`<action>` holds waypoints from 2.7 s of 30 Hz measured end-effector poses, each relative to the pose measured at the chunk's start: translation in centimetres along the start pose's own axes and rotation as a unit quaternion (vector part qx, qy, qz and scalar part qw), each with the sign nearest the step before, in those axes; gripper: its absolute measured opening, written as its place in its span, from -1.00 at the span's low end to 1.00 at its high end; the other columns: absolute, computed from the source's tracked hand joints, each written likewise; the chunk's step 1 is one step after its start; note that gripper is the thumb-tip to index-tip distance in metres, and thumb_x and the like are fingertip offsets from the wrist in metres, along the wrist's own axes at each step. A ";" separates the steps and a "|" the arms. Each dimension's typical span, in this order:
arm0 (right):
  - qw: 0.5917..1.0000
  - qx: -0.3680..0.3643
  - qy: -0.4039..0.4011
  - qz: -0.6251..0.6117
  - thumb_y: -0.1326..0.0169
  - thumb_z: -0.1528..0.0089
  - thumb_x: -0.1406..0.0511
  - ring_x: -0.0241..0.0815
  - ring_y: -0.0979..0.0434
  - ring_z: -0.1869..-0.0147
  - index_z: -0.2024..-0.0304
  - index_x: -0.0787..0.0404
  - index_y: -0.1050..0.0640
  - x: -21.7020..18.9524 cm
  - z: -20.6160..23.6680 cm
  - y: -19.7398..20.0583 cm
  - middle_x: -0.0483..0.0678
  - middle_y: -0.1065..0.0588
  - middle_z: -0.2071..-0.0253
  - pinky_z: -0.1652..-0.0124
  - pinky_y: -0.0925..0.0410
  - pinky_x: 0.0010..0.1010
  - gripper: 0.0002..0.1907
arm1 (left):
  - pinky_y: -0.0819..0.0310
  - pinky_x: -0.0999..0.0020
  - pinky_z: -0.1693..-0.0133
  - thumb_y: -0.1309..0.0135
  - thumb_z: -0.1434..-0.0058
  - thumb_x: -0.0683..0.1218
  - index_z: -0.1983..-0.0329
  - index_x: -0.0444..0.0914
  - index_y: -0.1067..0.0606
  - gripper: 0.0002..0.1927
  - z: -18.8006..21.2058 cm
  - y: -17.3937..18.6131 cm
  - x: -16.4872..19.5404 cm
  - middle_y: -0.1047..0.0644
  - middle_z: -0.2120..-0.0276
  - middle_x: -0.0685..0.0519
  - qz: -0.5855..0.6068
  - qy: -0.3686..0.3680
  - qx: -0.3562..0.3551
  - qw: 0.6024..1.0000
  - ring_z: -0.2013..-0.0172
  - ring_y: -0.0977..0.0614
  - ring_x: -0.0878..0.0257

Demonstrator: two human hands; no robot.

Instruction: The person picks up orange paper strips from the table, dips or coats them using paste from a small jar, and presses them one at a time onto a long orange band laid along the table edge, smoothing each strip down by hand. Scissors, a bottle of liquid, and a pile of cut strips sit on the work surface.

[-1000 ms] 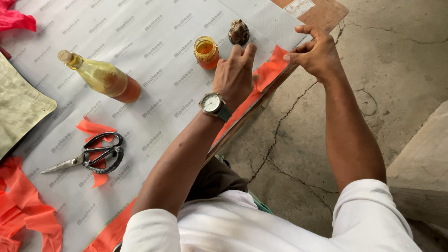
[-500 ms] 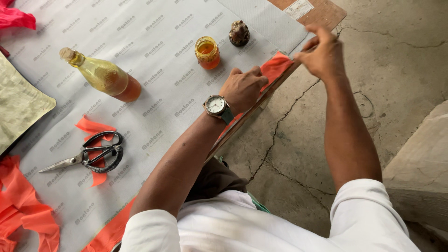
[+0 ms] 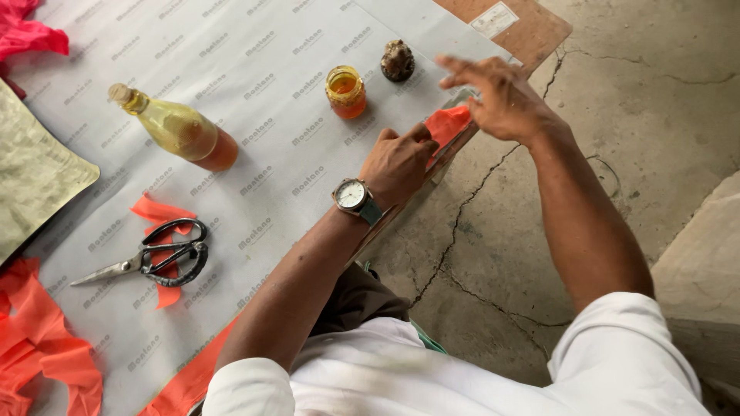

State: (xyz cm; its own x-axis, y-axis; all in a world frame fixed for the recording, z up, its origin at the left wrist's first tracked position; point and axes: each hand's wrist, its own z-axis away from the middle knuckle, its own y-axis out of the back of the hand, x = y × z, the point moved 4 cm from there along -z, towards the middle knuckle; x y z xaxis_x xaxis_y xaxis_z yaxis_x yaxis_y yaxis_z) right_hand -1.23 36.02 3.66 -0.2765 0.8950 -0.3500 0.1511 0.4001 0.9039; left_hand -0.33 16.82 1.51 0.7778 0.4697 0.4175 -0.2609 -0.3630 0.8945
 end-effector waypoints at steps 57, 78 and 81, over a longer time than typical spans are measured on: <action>0.999 0.042 -0.013 -0.010 0.14 -0.30 0.36 -0.12 -0.39 -0.41 -0.58 0.08 -0.11 1.6 5.3 -3.4 -0.15 -0.57 -0.18 -0.41 0.05 0.09 -0.24 | -0.29 0.18 -0.05 0.10 -0.25 -0.26 -0.04 -0.10 -0.57 -0.62 1.0 0.1 0.6 -0.50 0.02 0.05 -0.002 0.041 -0.055 0.998 0.27 -0.65 0.16; 0.990 0.139 -0.011 0.033 0.10 -0.30 0.39 -0.09 -0.39 -0.51 -0.63 0.12 -0.04 4.2 5.6 -2.0 -0.13 -0.59 -0.22 -0.48 0.06 0.19 -0.18 | -0.30 0.21 -0.06 0.06 -0.22 -0.26 -0.17 -0.05 -0.53 -0.53 1.3 0.2 0.3 -0.48 -0.12 0.09 0.008 0.044 -0.068 0.997 0.14 -0.59 0.13; 0.994 0.090 0.049 0.028 0.08 -0.33 0.36 -0.10 -0.37 -0.47 -0.65 0.07 -0.03 3.1 4.9 -2.4 -0.12 -0.54 -0.28 -0.51 0.06 0.15 -0.18 | -0.30 0.20 -0.08 0.06 -0.19 -0.29 -0.16 -0.07 -0.53 -0.51 1.3 0.0 0.1 -0.49 -0.11 0.09 0.012 0.035 -0.064 0.997 0.11 -0.61 0.20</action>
State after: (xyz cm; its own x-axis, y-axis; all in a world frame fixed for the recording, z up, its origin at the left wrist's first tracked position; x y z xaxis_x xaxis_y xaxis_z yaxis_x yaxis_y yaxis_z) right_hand 2.21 38.83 -0.78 -0.3523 0.8968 -0.2677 0.3342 0.3877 0.8591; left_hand 0.47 15.75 1.35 0.7300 0.5179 0.4460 -0.3544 -0.2711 0.8949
